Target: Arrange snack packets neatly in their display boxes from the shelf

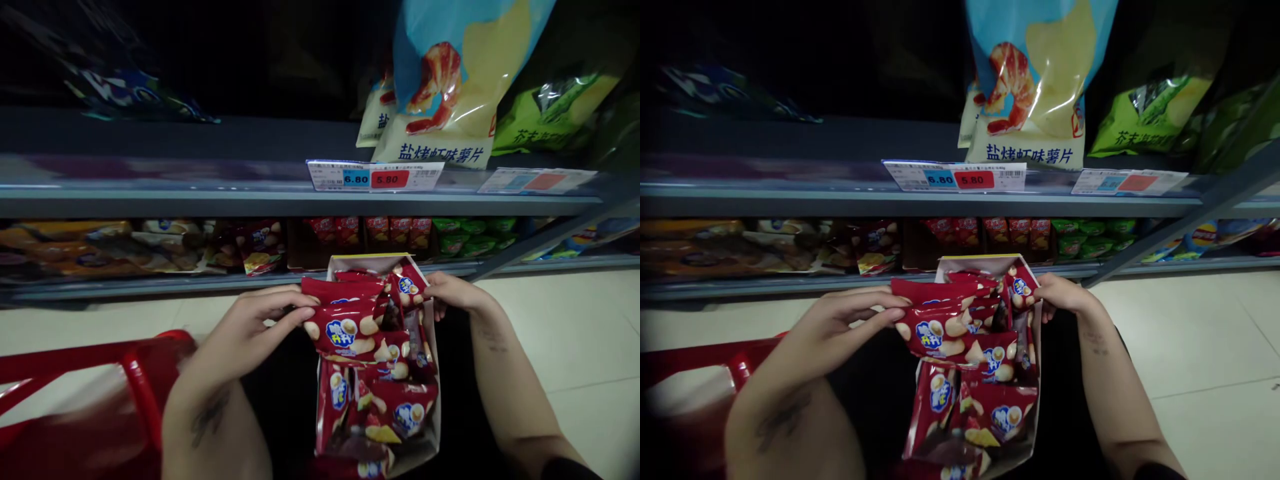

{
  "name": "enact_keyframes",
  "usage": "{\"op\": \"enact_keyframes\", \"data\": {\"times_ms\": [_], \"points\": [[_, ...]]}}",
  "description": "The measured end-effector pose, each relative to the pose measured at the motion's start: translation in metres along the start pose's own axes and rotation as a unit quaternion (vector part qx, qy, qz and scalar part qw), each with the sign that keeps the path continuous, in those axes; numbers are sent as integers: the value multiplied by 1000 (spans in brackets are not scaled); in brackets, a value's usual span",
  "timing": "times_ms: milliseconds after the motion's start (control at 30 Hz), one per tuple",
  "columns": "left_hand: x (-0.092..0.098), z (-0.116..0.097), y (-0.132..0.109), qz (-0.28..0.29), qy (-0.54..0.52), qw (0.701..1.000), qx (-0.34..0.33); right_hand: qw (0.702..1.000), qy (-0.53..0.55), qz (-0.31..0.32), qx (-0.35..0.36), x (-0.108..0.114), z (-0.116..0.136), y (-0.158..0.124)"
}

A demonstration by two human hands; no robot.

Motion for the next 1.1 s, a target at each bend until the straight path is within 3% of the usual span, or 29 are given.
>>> {"op": "enact_keyframes", "data": {"times_ms": [67, 133, 167, 233, 267, 300, 333, 400, 433, 500, 600, 667, 867, 967, 1100], "points": [[-2, 5, 2, -2, -24, 1000, 18, 998, -65, -10, -4, 2, -1, -7], [1, 9, 2, -24, -60, 997, 30, 981, -179, -76, -8, 8, 6, -19], [5, 11, 1, -48, -78, 995, 33, 958, -246, -146, -11, 15, 14, -28], [21, 16, -3, -115, -115, 986, 38, 877, -359, -320, 2, 27, 44, -55], [29, 19, -7, -152, -137, 978, 40, 835, -395, -383, 30, 25, 62, -68], [37, 22, -11, -187, -161, 968, 42, 811, -418, -403, 75, 15, 79, -76], [44, 24, -15, -216, -187, 957, 43, 807, -432, -380, 131, -1, 93, -77], [52, 28, -22, -262, -232, 936, 41, 819, -452, -271, 227, -41, 108, -69], [54, 29, -24, -276, -247, 928, 41, 822, -462, -222, 248, -59, 109, -62], [55, 29, -24, -286, -257, 922, 42, 816, -493, -183, 239, -80, 103, -48], [47, 27, -18, -264, -237, 934, 40, 806, -530, -167, 205, -92, 89, -34], [42, 25, -15, -258, -214, 942, 34, 810, -526, -131, 221, -97, 87, -38], [26, 2, -8, -254, -94, 963, -5, 837, -454, -38, 302, -95, 100, -91], [3, -20, 1, -170, -23, 984, -44, 854, -365, -70, 363, -86, 112, -111], [-38, -28, 9, -1, 14, 999, -52, 845, -274, -224, 400, -57, 123, -113]]}}
Point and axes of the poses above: each hand's wrist, its own y-axis towards the middle knuckle, its own x-axis out of the back of the hand, z = x × y, the point moved 9 cm from there along y, towards the middle knuckle, and after that the axes turned 13 degrees about -y, right-handed, at the moved point
